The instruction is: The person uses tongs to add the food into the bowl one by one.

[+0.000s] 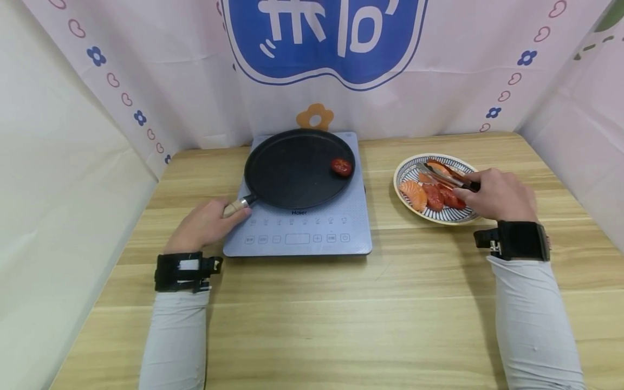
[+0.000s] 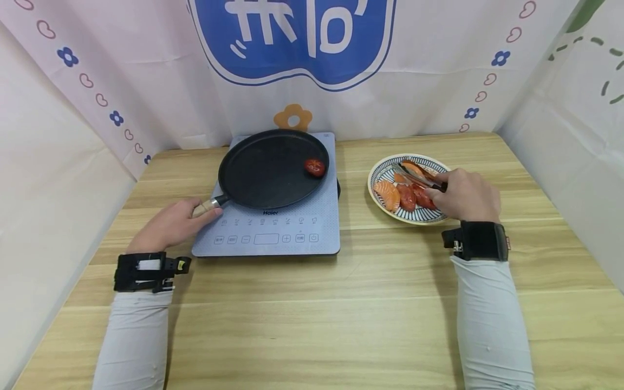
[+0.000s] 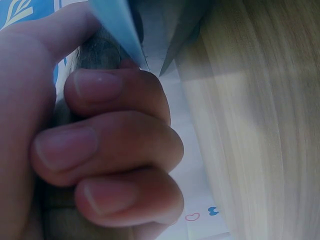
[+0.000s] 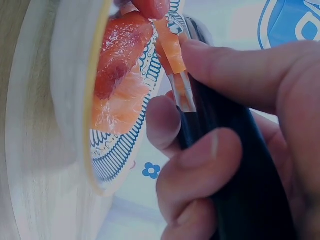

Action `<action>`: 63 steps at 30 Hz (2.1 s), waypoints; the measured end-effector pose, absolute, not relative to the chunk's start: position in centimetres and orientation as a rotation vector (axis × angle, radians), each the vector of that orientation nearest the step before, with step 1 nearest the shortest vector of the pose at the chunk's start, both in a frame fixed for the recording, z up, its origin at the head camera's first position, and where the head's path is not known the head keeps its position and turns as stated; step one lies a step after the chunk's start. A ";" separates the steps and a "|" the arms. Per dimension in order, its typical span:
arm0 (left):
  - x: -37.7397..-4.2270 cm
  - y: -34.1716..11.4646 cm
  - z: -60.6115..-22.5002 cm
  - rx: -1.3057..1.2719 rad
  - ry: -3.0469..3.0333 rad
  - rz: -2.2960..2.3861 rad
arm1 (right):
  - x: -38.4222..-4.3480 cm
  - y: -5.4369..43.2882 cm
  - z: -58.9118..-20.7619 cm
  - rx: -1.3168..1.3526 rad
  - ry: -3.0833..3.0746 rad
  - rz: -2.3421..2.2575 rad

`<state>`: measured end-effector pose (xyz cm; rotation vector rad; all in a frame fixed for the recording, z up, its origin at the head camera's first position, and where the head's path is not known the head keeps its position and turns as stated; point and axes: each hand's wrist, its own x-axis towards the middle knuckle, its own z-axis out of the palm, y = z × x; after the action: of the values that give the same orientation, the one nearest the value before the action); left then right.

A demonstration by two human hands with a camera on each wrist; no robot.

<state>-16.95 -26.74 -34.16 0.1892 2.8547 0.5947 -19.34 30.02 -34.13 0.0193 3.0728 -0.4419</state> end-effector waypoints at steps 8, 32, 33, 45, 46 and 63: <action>-16.9 -26.8 -34.2 0.192 2.861 0.590 | -19.4 29.9 -34.3 0.010 3.082 -0.461; -17.1 -26.8 -34.3 0.199 2.859 0.584 | -19.7 30.0 -34.3 0.012 3.026 -0.490; -17.1 -26.8 -34.3 0.201 2.861 0.583 | -19.7 30.0 -34.3 0.012 3.026 -0.490; -17.1 -26.8 -34.3 0.198 2.858 0.584 | -19.9 30.0 -34.1 -0.020 3.014 -0.494; -17.1 -26.8 -34.3 0.198 2.859 0.584 | -19.8 30.0 -34.1 -0.020 3.014 -0.496; -17.0 -26.8 -34.3 0.208 2.861 0.593 | -19.6 30.0 -33.9 -0.053 3.015 -0.510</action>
<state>-17.00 -26.81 -34.28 0.2075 2.8614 0.5934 -19.64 30.00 -33.93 -0.0533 3.0148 -0.5100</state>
